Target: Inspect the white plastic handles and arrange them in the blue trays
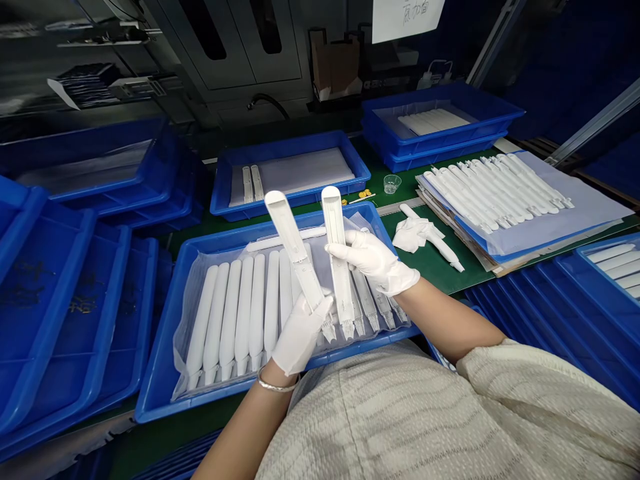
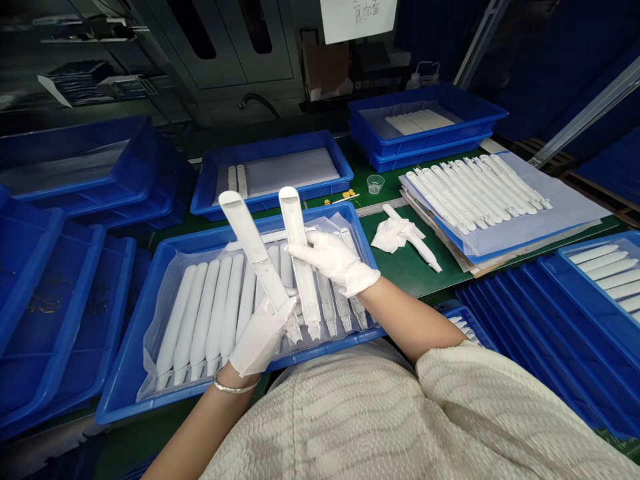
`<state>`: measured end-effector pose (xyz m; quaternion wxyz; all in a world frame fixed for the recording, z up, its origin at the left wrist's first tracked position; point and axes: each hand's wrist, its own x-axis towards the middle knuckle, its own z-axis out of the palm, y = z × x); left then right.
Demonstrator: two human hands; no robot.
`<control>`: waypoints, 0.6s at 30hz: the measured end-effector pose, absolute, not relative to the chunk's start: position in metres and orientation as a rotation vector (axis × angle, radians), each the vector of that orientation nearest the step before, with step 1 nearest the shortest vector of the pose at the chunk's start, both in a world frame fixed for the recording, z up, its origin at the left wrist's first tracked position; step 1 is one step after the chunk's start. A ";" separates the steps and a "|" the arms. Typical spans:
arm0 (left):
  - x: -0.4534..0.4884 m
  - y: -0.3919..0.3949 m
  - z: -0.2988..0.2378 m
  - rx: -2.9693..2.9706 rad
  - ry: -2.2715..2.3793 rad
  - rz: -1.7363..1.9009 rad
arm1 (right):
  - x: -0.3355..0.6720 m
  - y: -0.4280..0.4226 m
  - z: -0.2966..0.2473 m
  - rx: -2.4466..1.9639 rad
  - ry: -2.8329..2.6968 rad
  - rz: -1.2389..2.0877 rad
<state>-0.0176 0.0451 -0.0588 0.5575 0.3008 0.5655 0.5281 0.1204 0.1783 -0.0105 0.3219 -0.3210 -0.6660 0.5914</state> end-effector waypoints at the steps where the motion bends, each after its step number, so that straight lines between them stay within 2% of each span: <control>1: -0.017 0.045 -0.060 0.708 1.324 1.246 | 0.120 0.178 -0.010 -0.843 -1.758 1.542; 12: -0.011 0.041 -0.051 0.788 1.234 1.193 | 0.119 0.176 -0.013 -0.744 -1.681 1.674; 18: -0.013 0.041 -0.058 0.799 1.213 1.209 | 0.119 0.175 -0.015 -0.797 -1.708 1.636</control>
